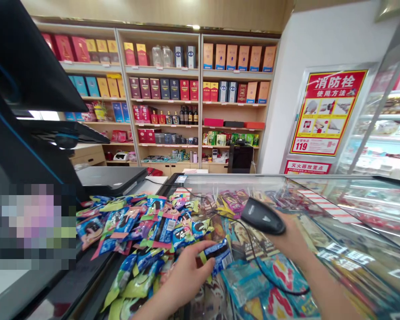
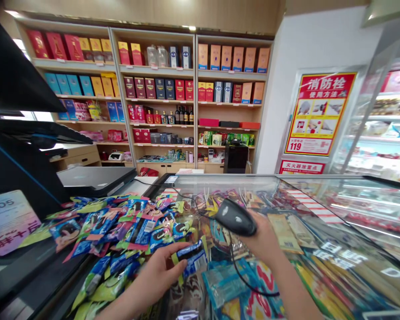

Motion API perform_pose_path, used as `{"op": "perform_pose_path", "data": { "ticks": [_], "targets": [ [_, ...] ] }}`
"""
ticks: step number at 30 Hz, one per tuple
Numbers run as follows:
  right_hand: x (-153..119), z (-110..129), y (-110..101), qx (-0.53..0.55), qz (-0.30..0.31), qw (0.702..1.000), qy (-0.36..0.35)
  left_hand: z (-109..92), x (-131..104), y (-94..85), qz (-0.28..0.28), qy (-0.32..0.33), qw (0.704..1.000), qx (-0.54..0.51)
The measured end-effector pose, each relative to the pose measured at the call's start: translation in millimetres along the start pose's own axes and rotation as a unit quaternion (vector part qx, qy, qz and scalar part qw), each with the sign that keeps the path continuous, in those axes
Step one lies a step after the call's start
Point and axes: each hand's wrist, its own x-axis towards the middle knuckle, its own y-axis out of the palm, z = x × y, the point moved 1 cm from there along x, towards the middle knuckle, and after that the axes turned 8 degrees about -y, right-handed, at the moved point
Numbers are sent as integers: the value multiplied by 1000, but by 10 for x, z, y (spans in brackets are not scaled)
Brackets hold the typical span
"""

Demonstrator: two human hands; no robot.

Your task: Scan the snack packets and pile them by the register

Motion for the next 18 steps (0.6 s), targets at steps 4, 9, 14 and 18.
{"op": "perform_pose_path", "data": {
  "ticks": [4, 9, 14, 18],
  "targets": [
    [-37, -632, -364, -185, -10, 978, 93, -45, 32, 298, 24, 30, 998, 53],
    [-175, -1007, -510, -320, -33, 934, 157, 4, 243, 736, 31, 20, 996, 86],
    [-177, -1026, -442, -329, -10, 929, 170, -59, 308, 899, 11, 58, 991, 118],
    [-146, -987, -395, -328, 10, 931, 160, -216, 119, 638, -8, 125, 969, 214]
  ]
}}
